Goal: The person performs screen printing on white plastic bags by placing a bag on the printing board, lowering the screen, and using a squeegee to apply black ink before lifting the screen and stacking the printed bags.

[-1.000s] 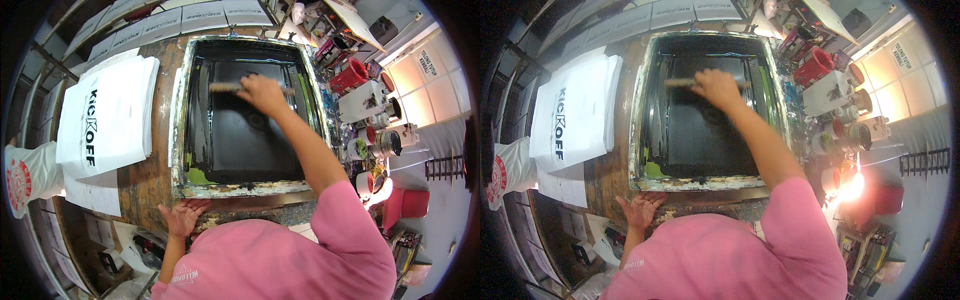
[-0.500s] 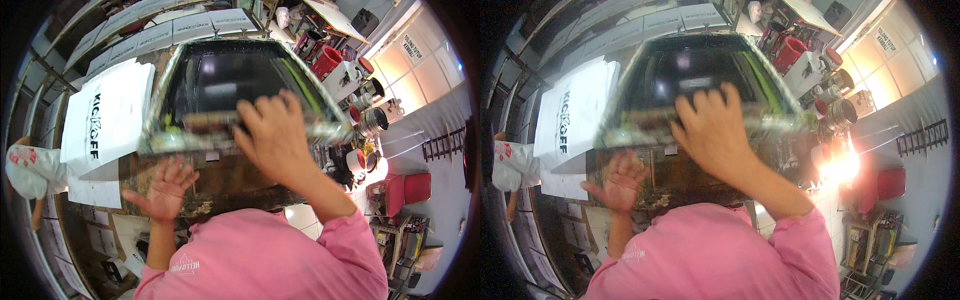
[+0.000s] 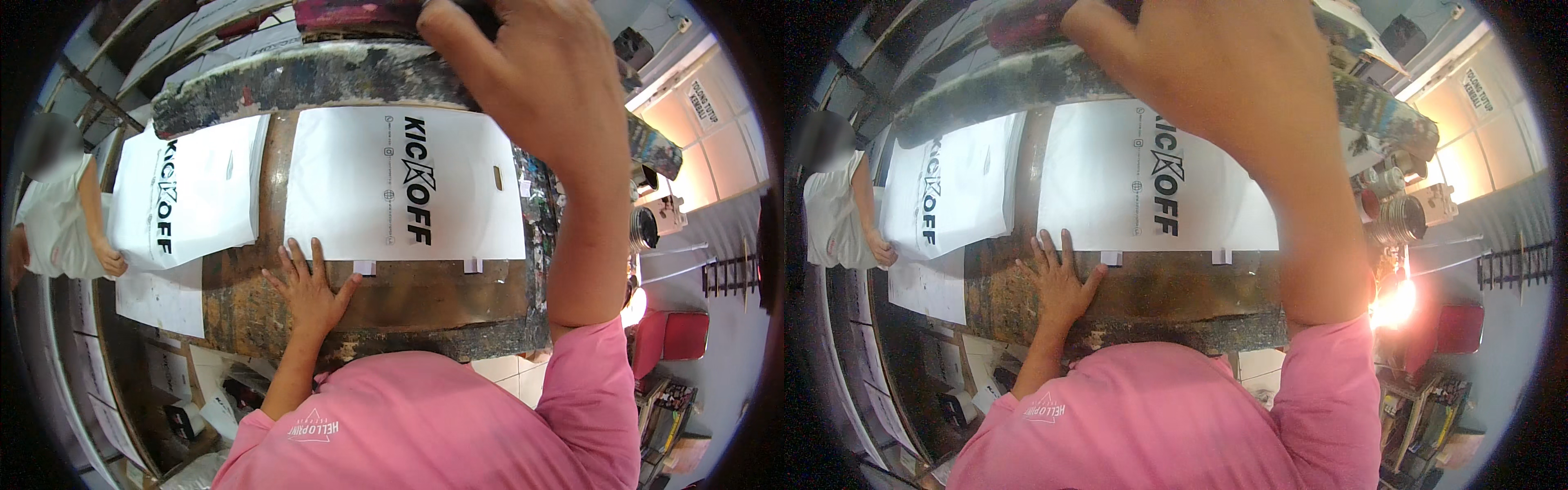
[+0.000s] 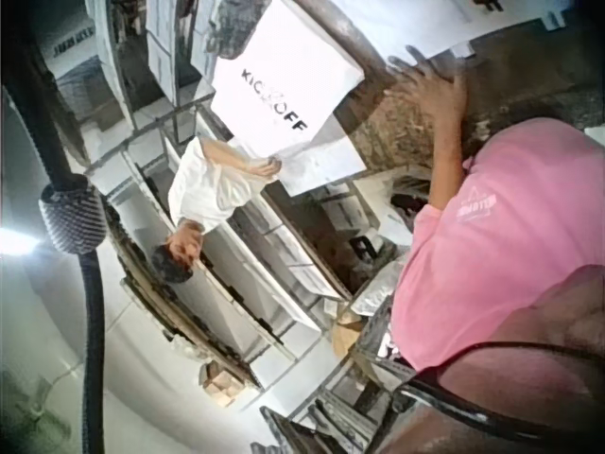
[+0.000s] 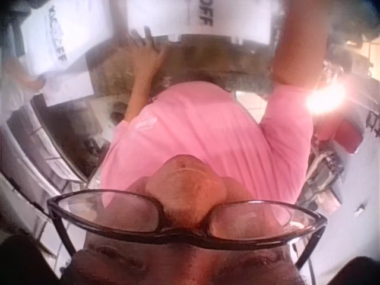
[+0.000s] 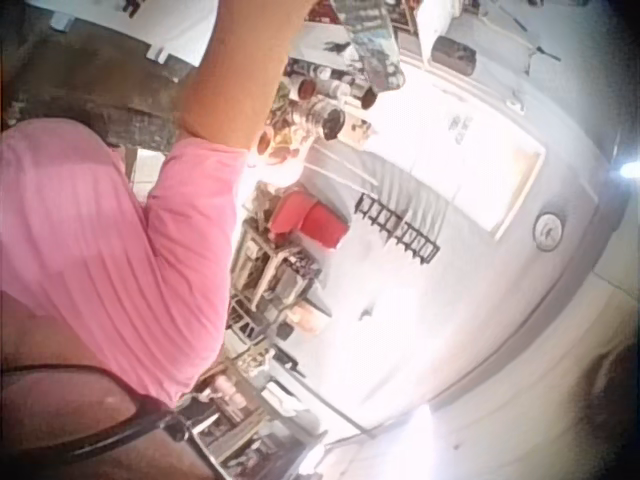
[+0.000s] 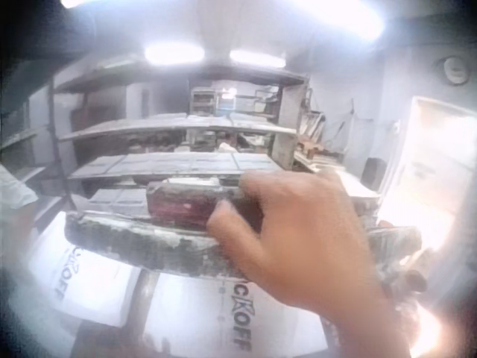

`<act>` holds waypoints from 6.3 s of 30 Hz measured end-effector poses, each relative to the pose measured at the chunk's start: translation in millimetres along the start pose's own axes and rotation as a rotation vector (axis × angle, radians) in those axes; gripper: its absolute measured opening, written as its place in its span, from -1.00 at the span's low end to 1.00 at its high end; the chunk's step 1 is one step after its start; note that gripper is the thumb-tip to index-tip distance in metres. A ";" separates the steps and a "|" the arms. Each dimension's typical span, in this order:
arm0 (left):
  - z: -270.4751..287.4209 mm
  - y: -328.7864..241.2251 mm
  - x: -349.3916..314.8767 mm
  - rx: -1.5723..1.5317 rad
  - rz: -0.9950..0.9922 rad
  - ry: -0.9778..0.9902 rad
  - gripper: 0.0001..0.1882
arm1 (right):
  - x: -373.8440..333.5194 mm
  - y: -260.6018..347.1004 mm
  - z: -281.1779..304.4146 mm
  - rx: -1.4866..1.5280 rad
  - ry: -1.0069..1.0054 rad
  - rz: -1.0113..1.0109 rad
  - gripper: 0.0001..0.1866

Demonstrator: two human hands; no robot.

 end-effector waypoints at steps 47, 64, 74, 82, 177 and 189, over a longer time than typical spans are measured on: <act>78.0 412.9 76.1 -1.113 0.503 -0.346 -0.29 | 4.9 -21.2 -15.7 -0.079 0.036 -0.080 -0.58; 168.5 95.7 34.2 -1.590 -0.492 0.019 -0.16 | -33.1 -2.5 -18.1 -0.163 0.020 -0.075 -0.36; 24.3 18.9 -66.2 -2.274 0.396 0.456 0.24 | -242.8 6.4 -98.6 0.179 0.687 -0.256 -0.67; -19.7 18.6 -66.8 -2.109 0.440 0.562 0.28 | -286.3 -11.0 -158.2 0.176 0.658 -0.207 -0.55; 85.4 403.2 56.3 -1.164 0.591 -0.408 -0.41 | 7.4 -14.6 -15.2 -0.015 0.134 -0.158 -0.51; 128.4 316.3 104.6 -0.730 0.220 -0.673 -0.38 | -8.9 -2.7 -11.8 -0.140 0.034 -0.108 -0.43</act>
Point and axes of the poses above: each hand's wrist, its own x-axis towards the middle knuckle, its own z-axis out of the back of the hand, y = z × x, the point moved 4 cm from there along x, towards the middle knuckle, and after that the axes turned 10 degrees about x, right-handed, at the moved point
